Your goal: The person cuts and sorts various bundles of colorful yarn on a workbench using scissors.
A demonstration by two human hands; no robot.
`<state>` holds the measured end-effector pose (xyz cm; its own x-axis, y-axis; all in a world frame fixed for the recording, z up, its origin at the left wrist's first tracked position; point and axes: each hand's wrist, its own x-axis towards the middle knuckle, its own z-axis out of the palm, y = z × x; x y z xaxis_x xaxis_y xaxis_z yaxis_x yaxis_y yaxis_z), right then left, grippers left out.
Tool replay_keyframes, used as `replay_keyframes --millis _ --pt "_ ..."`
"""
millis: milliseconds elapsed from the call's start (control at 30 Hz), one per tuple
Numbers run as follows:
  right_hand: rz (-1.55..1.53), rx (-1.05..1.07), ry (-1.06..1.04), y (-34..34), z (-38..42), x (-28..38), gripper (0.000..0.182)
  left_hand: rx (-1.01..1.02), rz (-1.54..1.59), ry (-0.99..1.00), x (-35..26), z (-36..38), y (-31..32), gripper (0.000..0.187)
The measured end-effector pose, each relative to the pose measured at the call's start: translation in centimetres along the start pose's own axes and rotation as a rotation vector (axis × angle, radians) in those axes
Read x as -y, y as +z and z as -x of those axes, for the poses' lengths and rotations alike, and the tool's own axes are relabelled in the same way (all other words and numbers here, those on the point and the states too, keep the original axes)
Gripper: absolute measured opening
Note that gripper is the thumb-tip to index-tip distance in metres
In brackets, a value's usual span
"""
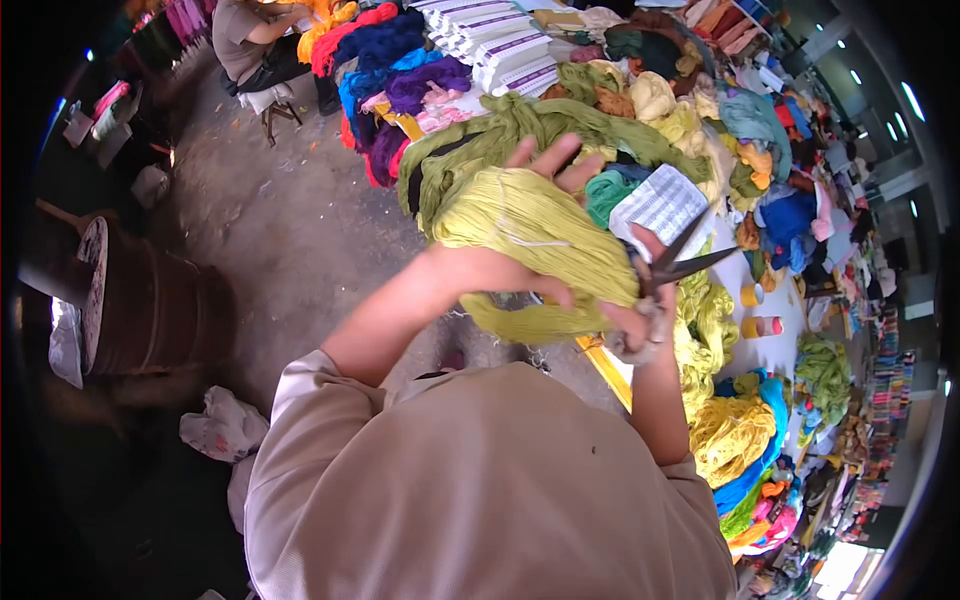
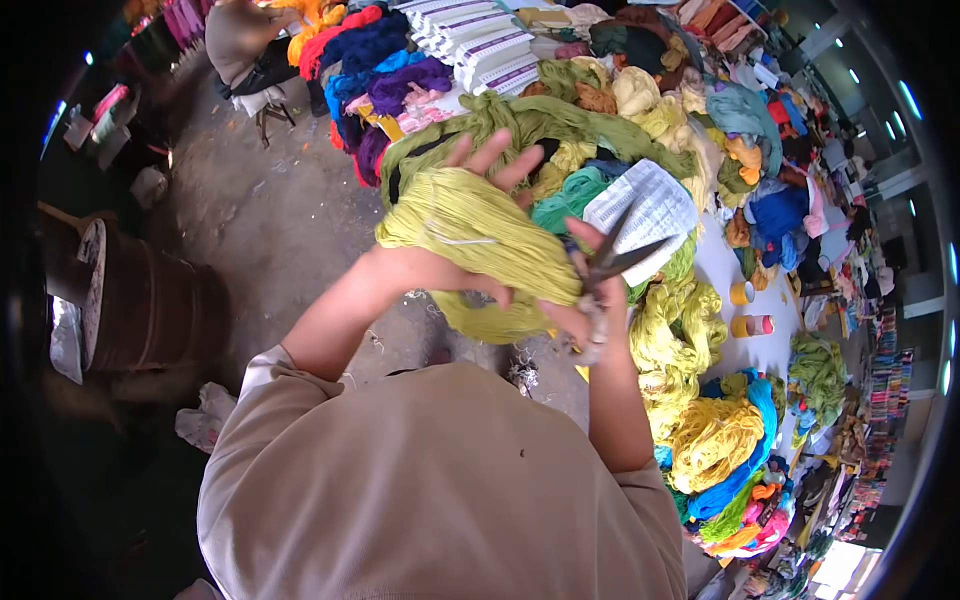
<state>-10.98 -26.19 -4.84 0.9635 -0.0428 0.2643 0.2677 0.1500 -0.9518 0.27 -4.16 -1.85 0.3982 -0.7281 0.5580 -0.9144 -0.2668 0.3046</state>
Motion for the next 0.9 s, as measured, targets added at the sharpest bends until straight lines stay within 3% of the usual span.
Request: replay_keyframes --millis 67,133,167,200,267,300,367,400,433,467,500,567,600,767,900 --pt "-0.057 0.047 0.016 -0.7 0.0 2.3 0.089 0.025 -0.033 -0.096 2.3 2.5 -0.7 0.098" --pt "-0.054 0.013 0.094 -1.1 0.3 3.0 0.088 -0.226 0.372 -0.154 3.8 4.8 -0.4 0.102" --pt "-0.034 -0.025 0.085 -0.6 0.6 2.5 0.083 -0.259 0.530 -0.158 4.0 5.3 -0.5 0.115" --pt "0.081 0.076 0.074 -1.7 0.5 1.3 0.078 -0.256 0.531 -0.156 3.9 5.2 0.0 0.115" --pt "0.447 0.223 -0.027 0.1 0.0 1.3 0.067 -0.760 1.373 -0.237 2.9 4.1 1.0 0.134" --pt "0.041 0.154 0.227 1.7 0.2 1.6 0.062 -0.907 1.844 -0.152 1.9 3.1 1.1 0.123" --pt "0.414 0.191 0.149 1.9 -0.1 0.6 0.058 -0.856 2.123 -0.213 0.7 1.6 0.8 0.118" --pt "0.405 0.085 0.170 1.8 0.3 0.4 0.050 -0.833 2.231 -0.261 0.4 1.4 0.9 0.118" --pt "0.196 0.168 0.345 1.1 -0.1 1.2 0.044 -0.835 2.230 -0.257 0.4 1.5 1.3 0.118" --pt "-0.018 0.248 0.518 0.6 -0.5 2.1 0.039 -0.776 2.419 -0.172 0.6 1.8 2.0 0.119" --pt "0.143 0.170 0.556 1.6 0.5 2.2 0.033 -0.702 2.606 -0.084 0.7 2.1 2.5 0.120" --pt "0.027 0.300 0.749 1.9 0.4 2.2 0.032 -0.676 2.596 -0.106 0.6 2.1 2.7 0.119" --pt "0.036 0.208 0.803 2.6 0.6 2.6 0.031 -0.679 2.581 -0.140 0.5 2.1 2.7 0.118" --pt "0.076 0.255 0.785 2.9 0.6 2.0 0.030 -0.719 2.535 -0.151 0.9 2.5 2.3 0.117" --pt "0.083 0.339 0.702 2.7 0.1 1.4 0.029 -0.670 2.431 -0.271 0.6 2.5 2.2 0.119"
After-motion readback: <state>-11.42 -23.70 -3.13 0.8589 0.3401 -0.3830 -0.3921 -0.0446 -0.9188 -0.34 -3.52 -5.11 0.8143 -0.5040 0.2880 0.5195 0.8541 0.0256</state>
